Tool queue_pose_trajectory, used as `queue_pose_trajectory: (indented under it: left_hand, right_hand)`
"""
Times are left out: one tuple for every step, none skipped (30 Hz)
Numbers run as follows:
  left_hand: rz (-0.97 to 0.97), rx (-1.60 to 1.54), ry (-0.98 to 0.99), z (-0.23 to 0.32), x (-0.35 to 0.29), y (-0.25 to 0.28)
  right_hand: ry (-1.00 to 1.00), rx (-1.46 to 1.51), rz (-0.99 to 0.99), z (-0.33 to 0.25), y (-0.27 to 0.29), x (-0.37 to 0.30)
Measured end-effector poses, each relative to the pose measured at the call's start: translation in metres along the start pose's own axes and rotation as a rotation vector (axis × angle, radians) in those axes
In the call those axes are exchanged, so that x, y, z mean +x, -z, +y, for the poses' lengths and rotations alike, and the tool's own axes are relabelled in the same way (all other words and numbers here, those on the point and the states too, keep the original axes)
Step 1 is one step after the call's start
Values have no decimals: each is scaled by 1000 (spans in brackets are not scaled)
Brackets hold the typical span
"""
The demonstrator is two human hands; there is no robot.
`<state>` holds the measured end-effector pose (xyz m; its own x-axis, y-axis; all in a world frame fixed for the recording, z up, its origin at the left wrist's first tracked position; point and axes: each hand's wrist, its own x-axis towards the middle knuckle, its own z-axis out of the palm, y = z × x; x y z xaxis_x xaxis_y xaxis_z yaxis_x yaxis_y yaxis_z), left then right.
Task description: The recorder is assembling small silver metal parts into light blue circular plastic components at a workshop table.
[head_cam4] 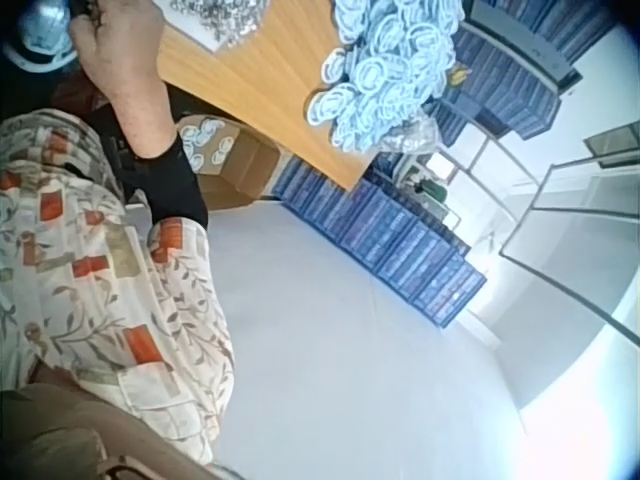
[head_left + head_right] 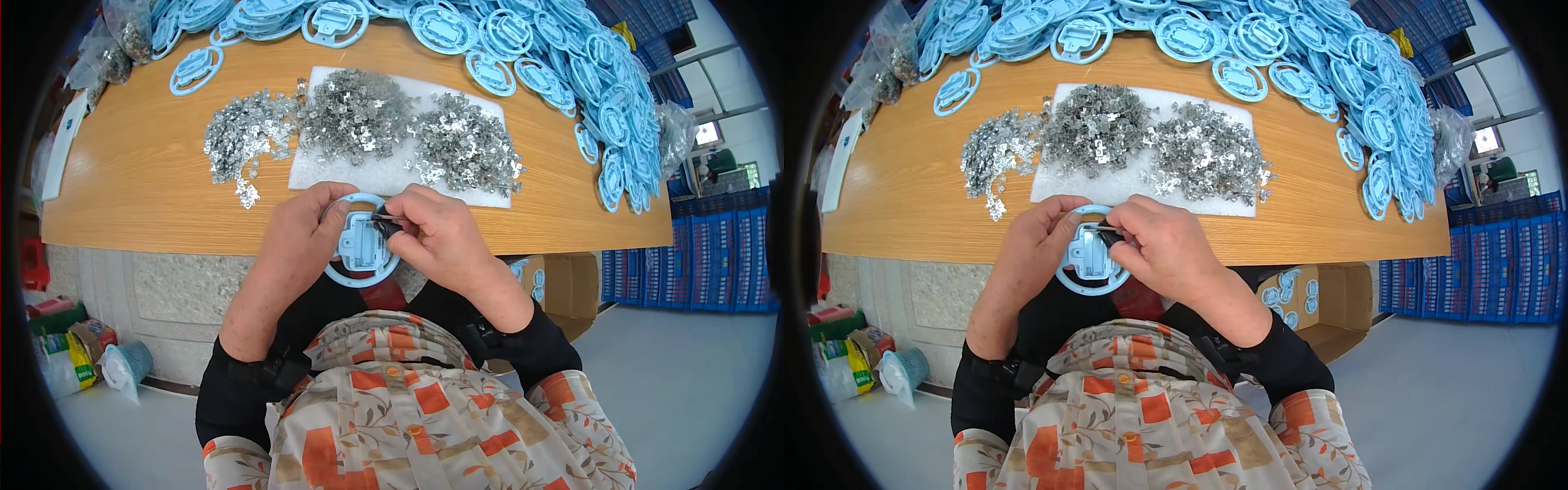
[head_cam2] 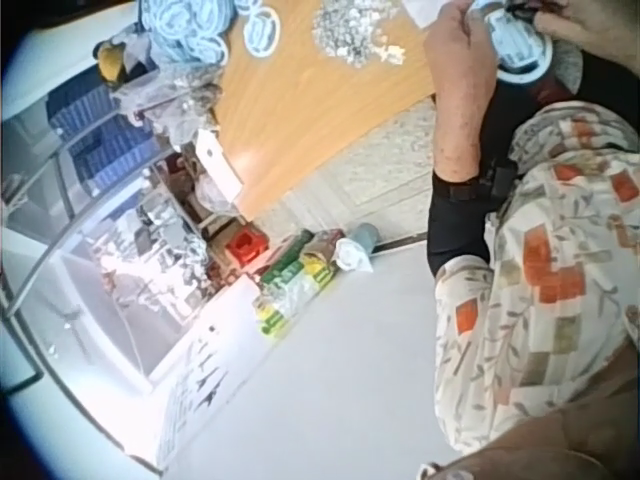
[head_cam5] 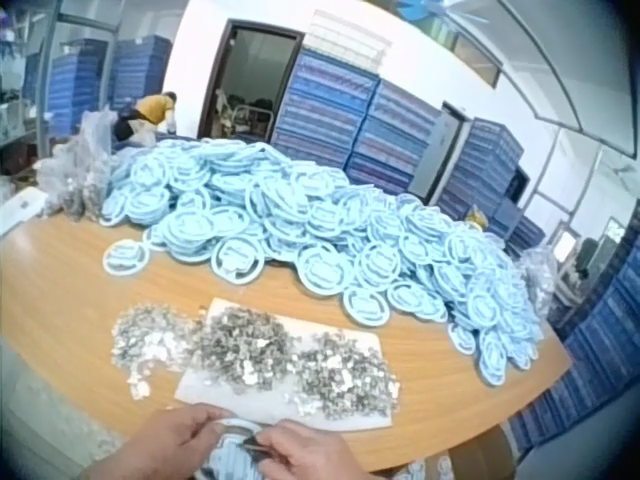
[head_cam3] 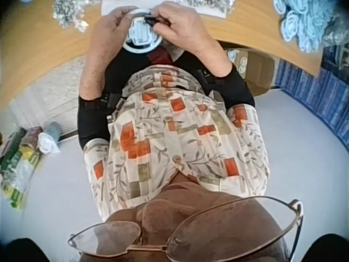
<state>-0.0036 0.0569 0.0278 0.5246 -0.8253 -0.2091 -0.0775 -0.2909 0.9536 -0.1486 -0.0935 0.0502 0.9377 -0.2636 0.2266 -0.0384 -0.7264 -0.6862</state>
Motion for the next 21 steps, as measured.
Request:
queue_pose_trajectory:
  left_hand:
    - [0, -4, 2, -2, 0, -2]
    - [36, -7, -20, -5, 1, -3]
    - [72, -10, -42, -6, 1, -4]
    - [73, -13, -40, -6, 1, -4]
    - [74, 15, -50, -7, 2, -4]
    - [74, 44, -60, -7, 3, -3]
    - [74, 41, -58, -7, 3, -3]
    - [51, 54, -50, -6, 3, -2]
    - [28, 66, -42, -6, 2, -1]
    - [30, 65, -40, -5, 1, -1]
    - [25, 84, -39, -5, 2, 0]
    - [20, 102, -36, -6, 3, 0]
    - [20, 100, -35, -7, 3, 0]
    - [19, 84, -30, -8, 4, 0]
    - [18, 67, -25, -8, 4, 0]
    - [18, 66, -25, -8, 5, 1]
    - [13, 78, -16, -7, 6, 1]
    - [7, 90, -8, -6, 7, 2]
    - [8, 91, -10, -8, 9, 0]
    - [22, 75, -22, -12, 10, 1]
    - [37, 62, -36, -14, 10, 3]
  right_hand:
    - [11, -36, -12, 0, -1, 1]
    - [12, -36, -15, -1, -1, 2]
    - [26, -66, -20, -2, -2, 4]
    - [41, -95, -25, -3, -2, 5]
    - [41, -96, -28, -3, -2, 6]
    - [54, -110, -34, -3, -2, 7]
    - [67, -124, -40, -3, -2, 8]
    - [69, -123, -42, -4, -2, 9]
    - [62, -122, -48, -4, -1, 9]
    - [55, -122, -55, -4, 0, 10]
    - [55, -122, -56, -4, 0, 11]
    - [49, -112, -64, -3, 1, 11]
    - [44, -102, -73, -2, 2, 12]
    - [44, -103, -75, -2, 2, 13]
    - [35, -121, -84, -2, 3, 14]
    - [27, -139, -94, -3, 3, 15]
    - [26, -140, -95, -4, 3, 16]
    - [27, -173, -99, -7, 3, 17]
    - [29, -207, -101, -9, 4, 18]
    - [45, -200, -94, -12, 2, 19]
    - [83, -248, -75, -17, 1, 19]
